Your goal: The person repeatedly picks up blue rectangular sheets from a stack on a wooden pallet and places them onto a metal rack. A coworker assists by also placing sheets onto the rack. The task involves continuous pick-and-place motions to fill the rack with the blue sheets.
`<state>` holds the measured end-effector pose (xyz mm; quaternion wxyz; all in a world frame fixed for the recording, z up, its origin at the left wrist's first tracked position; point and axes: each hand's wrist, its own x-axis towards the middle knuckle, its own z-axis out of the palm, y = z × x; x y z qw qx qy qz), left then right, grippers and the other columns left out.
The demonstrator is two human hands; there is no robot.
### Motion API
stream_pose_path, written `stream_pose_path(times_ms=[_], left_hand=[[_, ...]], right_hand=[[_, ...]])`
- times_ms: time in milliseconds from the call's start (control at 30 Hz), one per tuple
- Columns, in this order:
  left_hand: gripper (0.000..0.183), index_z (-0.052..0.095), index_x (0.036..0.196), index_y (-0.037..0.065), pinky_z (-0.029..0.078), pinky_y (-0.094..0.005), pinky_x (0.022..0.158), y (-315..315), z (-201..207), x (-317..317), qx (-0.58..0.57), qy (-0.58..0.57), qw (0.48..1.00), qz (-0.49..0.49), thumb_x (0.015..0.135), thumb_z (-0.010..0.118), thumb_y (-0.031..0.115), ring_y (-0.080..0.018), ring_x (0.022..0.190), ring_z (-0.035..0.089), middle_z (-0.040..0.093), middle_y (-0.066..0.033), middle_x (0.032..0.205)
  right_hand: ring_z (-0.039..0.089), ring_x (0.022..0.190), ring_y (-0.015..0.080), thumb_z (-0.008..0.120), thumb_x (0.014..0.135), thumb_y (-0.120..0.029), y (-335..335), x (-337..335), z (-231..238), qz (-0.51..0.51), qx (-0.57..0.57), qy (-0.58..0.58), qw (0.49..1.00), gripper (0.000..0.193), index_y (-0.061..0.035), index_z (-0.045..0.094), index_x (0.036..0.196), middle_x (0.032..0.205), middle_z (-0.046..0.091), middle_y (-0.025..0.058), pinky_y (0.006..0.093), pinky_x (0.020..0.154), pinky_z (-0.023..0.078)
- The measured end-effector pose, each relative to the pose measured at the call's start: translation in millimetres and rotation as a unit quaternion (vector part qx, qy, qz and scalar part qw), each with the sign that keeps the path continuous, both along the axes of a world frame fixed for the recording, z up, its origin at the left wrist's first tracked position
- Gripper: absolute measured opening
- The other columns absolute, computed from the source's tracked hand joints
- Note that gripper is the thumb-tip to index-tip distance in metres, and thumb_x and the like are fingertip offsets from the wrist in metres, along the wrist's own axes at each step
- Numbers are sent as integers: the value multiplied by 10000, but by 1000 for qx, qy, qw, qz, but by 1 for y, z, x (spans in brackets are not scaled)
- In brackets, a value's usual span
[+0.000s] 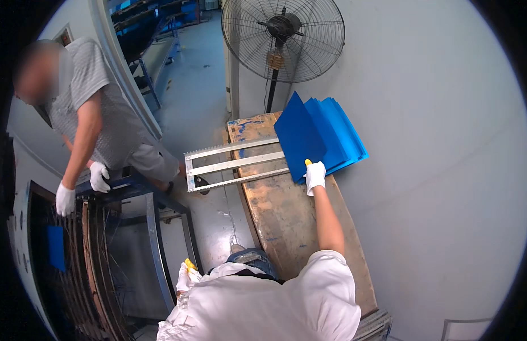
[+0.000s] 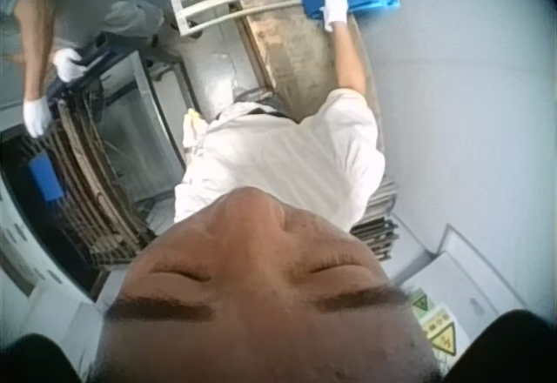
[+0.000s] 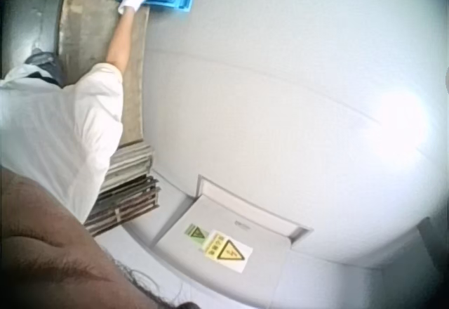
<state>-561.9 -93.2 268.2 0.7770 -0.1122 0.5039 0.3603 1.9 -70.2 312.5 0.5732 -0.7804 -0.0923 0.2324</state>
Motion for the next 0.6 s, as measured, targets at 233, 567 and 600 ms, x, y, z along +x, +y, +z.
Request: stream_pose_path(times_ms=[233,567,600], left_hand=[[158,540,996,122,473,-269,579,2,-19,-8,38,-68,996,-46,847,504,160,-120,710,519,574,-13,906],[225,495,1056,95,462,-260,602,1,-26,-8,60,-59,996,-27,833,511,114,-131,761,507,545,-35,951],[208,501,1030,92,459,-258,581,3,-31,-13,51,-75,995,-41,826,524,120,-126,727,506,544,-33,922]], right_hand=[[536,446,217,497,756,-67,-7,-10,10,-35,-5,-42,998,132,59,480,793,600,526,152,323,405,445],[521,411,182,593,775,-272,-26,-10,-18,162,-265,33,950,265,-15,598,716,562,572,91,311,393,409],[527,427,177,575,779,-246,-35,-4,-39,223,-278,40,934,224,-30,605,729,579,577,81,312,402,419]])
